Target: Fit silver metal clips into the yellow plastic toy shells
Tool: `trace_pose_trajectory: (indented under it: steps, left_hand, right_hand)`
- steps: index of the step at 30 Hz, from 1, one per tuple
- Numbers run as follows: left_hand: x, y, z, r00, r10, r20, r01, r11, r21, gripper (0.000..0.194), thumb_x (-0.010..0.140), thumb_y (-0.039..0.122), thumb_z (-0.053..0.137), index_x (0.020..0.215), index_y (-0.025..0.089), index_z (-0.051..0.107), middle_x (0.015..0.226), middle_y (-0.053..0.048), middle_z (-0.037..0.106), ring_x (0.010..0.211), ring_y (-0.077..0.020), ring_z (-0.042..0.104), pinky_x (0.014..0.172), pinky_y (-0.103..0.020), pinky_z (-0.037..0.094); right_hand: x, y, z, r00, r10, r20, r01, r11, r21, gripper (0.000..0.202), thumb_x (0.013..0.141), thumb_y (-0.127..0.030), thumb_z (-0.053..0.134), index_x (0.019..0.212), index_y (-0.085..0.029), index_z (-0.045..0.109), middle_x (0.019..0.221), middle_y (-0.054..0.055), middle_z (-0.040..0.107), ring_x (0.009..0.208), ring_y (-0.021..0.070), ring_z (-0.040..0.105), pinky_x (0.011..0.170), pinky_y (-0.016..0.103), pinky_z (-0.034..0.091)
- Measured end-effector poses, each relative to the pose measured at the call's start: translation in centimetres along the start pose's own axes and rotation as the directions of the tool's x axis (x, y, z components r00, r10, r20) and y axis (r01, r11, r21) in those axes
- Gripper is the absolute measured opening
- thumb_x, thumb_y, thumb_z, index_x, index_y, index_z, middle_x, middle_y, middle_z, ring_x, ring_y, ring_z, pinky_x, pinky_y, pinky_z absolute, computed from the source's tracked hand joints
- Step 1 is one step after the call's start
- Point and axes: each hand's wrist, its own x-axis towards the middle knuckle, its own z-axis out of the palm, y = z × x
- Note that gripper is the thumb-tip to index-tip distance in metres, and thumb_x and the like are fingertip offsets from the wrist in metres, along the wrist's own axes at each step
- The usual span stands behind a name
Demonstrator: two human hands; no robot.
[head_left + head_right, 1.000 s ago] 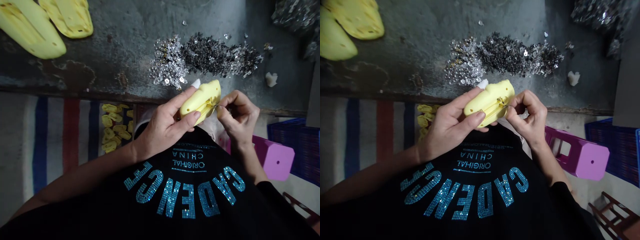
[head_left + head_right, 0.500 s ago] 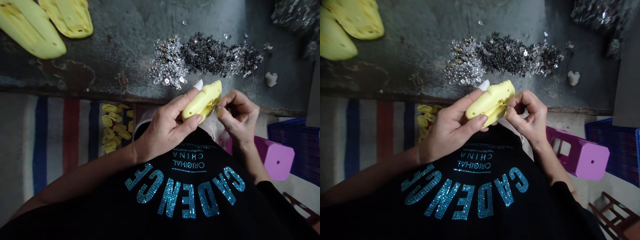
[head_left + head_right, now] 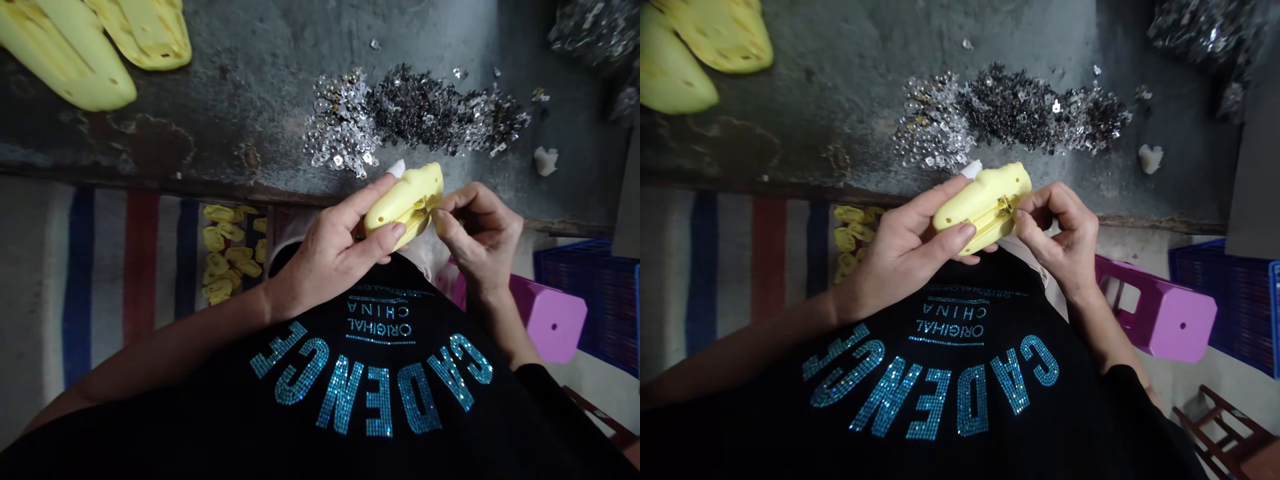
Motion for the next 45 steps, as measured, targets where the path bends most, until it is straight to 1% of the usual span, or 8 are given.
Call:
trace_pose_trajectory:
  steps: [5, 11, 15, 19, 29, 34, 39, 45]
  left_hand:
    - [-0.1, 0.3, 0.0, 1.000, 0.017, 0.006, -0.017, 0.999, 0.032, 0.074, 0.110, 0.053, 0.076, 0.175, 0.027, 0.056, 0.156, -0.012, 0.077, 0.120, -0.0359, 0.086, 0.083, -0.043, 0.081]
    - [-0.6, 1.1, 0.4, 0.981, 0.195, 0.020, -0.193, 0.950, 0.245, 0.058, 0.110, 0.044, 0.076, 0.165, 0.026, 0.068, 0.167, -0.012, 0.070, 0.144, -0.0366, 0.074, 0.120, -0.053, 0.070]
    - [-0.8, 1.2, 0.5, 0.982, 0.190, 0.014, -0.188, 0.956, 0.227, 0.057, 0.109, 0.043, 0.077, 0.164, 0.029, 0.068, 0.165, -0.010, 0.071, 0.146, -0.0373, 0.073, 0.121, -0.055, 0.069]
    - [-1.3, 1.6, 0.7, 0.983, 0.182, 0.021, -0.182, 0.955, 0.232, 0.059, 0.111, 0.046, 0.074, 0.166, 0.028, 0.065, 0.166, -0.009, 0.070, 0.150, -0.0400, 0.070, 0.124, -0.061, 0.066]
    - [-2.5, 2.1, 1.8, 0.895, 0.417, 0.157, -0.438, 0.757, 0.484, 0.059, 0.108, 0.042, 0.075, 0.164, 0.026, 0.064, 0.145, -0.013, 0.079, 0.133, -0.0358, 0.077, 0.117, -0.054, 0.069]
    - [-4.0, 3.0, 1.5, 0.901, 0.350, 0.255, -0.426, 0.820, 0.381, 0.075, 0.101, 0.036, 0.085, 0.172, 0.030, 0.061, 0.152, -0.012, 0.075, 0.130, -0.0324, 0.077, 0.104, -0.045, 0.075]
    - [-5.1, 3.1, 0.3, 0.938, 0.087, 0.336, -0.149, 0.975, 0.163, 0.112, 0.085, 0.037, 0.103, 0.182, 0.032, 0.047, 0.132, -0.009, 0.080, 0.123, -0.0285, 0.079, 0.105, -0.040, 0.073]
    - [-5.7, 2.8, 0.6, 0.921, 0.107, 0.374, -0.157, 0.982, 0.106, 0.090, 0.078, 0.042, 0.107, 0.161, 0.028, 0.074, 0.135, -0.012, 0.076, 0.126, -0.0311, 0.077, 0.102, -0.043, 0.073]
  right_hand:
    - [0.4, -0.3, -0.5, 0.991, -0.135, -0.008, 0.134, 0.988, -0.076, 0.020, 0.103, -0.041, 0.086, 0.091, -0.029, 0.075, 0.082, -0.001, 0.067, 0.070, 0.0173, 0.056, 0.065, 0.037, 0.048]
    - [0.3, 0.5, -0.6, 0.995, 0.011, 0.099, -0.017, 0.998, 0.065, 0.032, 0.097, -0.053, 0.092, 0.095, -0.028, 0.073, 0.085, -0.003, 0.068, 0.067, 0.0144, 0.055, 0.062, 0.034, 0.047]
    - [0.2, 0.8, -0.9, 0.997, 0.000, 0.076, -0.009, 0.994, 0.108, 0.034, 0.097, -0.058, 0.090, 0.097, -0.028, 0.074, 0.085, -0.002, 0.069, 0.068, 0.0152, 0.058, 0.060, 0.033, 0.049]
    - [0.4, -0.1, -2.1, 0.997, -0.074, 0.013, 0.075, 0.996, -0.051, 0.042, 0.090, -0.054, 0.098, 0.121, -0.032, 0.081, 0.116, 0.005, 0.077, 0.088, 0.0208, 0.069, 0.066, 0.036, 0.056]
    - [0.3, -0.9, -2.6, 0.983, -0.107, 0.152, 0.107, 0.994, 0.004, 0.067, 0.082, -0.052, 0.102, 0.140, -0.032, 0.076, 0.139, 0.006, 0.081, 0.105, 0.0243, 0.078, 0.073, 0.034, 0.061]
    - [-1.5, -0.6, -1.5, 0.973, -0.229, 0.033, 0.228, 0.973, 0.029, 0.064, 0.085, -0.048, 0.098, 0.143, -0.032, 0.073, 0.136, 0.005, 0.080, 0.105, 0.0239, 0.079, 0.083, 0.038, 0.066]
    - [-4.1, -1.4, -0.9, 0.898, -0.429, -0.096, 0.427, 0.903, -0.042, 0.062, 0.093, -0.034, 0.089, 0.152, -0.028, 0.069, 0.133, 0.008, 0.077, 0.114, 0.0253, 0.076, 0.089, 0.040, 0.066]
    - [-5.9, -3.1, -1.7, 0.860, -0.495, -0.121, 0.475, 0.865, -0.161, 0.062, 0.096, -0.030, 0.086, 0.155, -0.034, 0.067, 0.136, 0.007, 0.076, 0.112, 0.0254, 0.076, 0.090, 0.043, 0.067]
